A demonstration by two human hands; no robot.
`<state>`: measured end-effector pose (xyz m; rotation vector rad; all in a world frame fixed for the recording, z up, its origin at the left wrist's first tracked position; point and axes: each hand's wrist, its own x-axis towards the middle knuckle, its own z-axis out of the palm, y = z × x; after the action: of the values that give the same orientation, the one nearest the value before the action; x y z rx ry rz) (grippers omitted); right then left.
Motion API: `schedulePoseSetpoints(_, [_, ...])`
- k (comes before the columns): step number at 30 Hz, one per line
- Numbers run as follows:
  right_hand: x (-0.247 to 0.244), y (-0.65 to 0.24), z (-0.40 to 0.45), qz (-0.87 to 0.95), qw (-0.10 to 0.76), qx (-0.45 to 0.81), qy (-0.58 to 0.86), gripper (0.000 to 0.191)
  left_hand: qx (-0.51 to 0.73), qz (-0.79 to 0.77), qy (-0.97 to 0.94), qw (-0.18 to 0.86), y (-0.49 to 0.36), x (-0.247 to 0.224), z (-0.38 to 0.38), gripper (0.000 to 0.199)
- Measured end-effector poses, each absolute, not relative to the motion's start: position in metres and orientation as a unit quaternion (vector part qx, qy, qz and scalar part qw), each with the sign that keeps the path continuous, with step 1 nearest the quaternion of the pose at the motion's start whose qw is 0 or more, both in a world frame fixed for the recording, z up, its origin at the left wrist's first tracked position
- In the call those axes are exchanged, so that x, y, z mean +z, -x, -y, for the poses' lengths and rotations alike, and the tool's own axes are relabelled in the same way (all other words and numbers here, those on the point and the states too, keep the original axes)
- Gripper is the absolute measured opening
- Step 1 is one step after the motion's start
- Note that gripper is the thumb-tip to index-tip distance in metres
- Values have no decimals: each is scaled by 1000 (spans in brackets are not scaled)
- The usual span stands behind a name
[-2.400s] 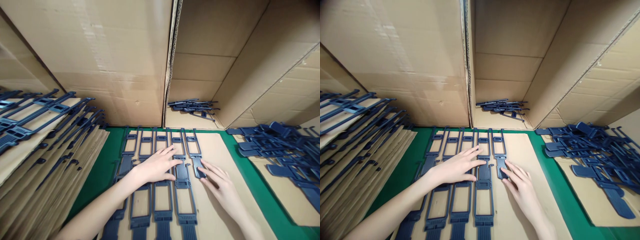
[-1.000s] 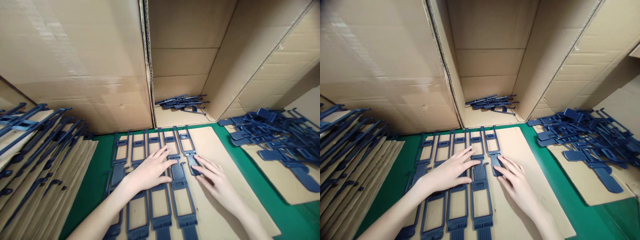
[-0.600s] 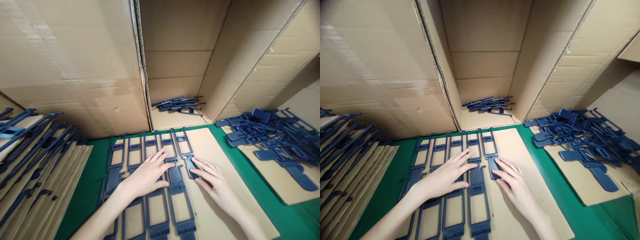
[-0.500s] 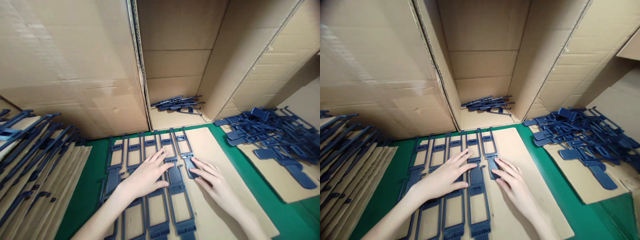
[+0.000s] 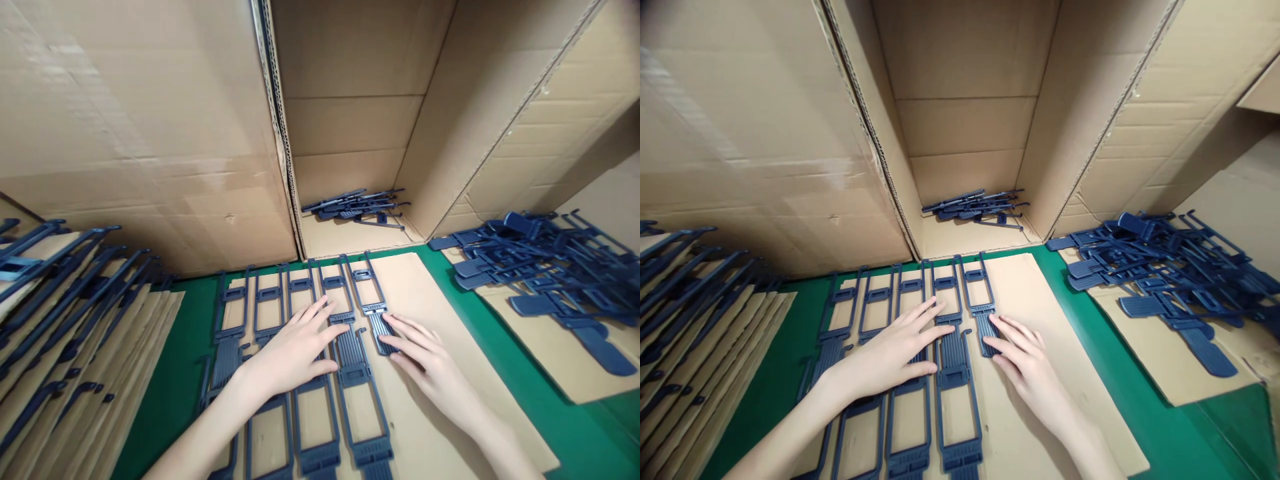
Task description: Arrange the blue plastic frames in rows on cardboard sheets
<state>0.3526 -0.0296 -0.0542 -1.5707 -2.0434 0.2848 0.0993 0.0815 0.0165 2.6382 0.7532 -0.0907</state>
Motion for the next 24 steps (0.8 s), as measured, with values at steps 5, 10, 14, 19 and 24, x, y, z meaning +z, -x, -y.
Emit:
schedulePoseSetpoints(5, [-56,-353,30,761,277,107,577,31,-30,-269,-943,191,-100,16,-81,61])
schedulePoseSetpoints(10, [-57,-354,30,762,281,108,573,30,-35,-271,-943,193,-100,16,-81,61])
schedulePoseSetpoints(14, [-57,-355,29,762,285,104,572,30,-19,-266,-943,198,-98,15,-81,59])
schedulePoseSetpoints(19, [-55,-354,29,764,283,104,571,30,-17,-263,-944,198,-97,14,-81,58])
schedulePoseSetpoints(24, [-56,-355,31,765,278,116,569,31,-40,-270,-943,190,-97,19,-80,59])
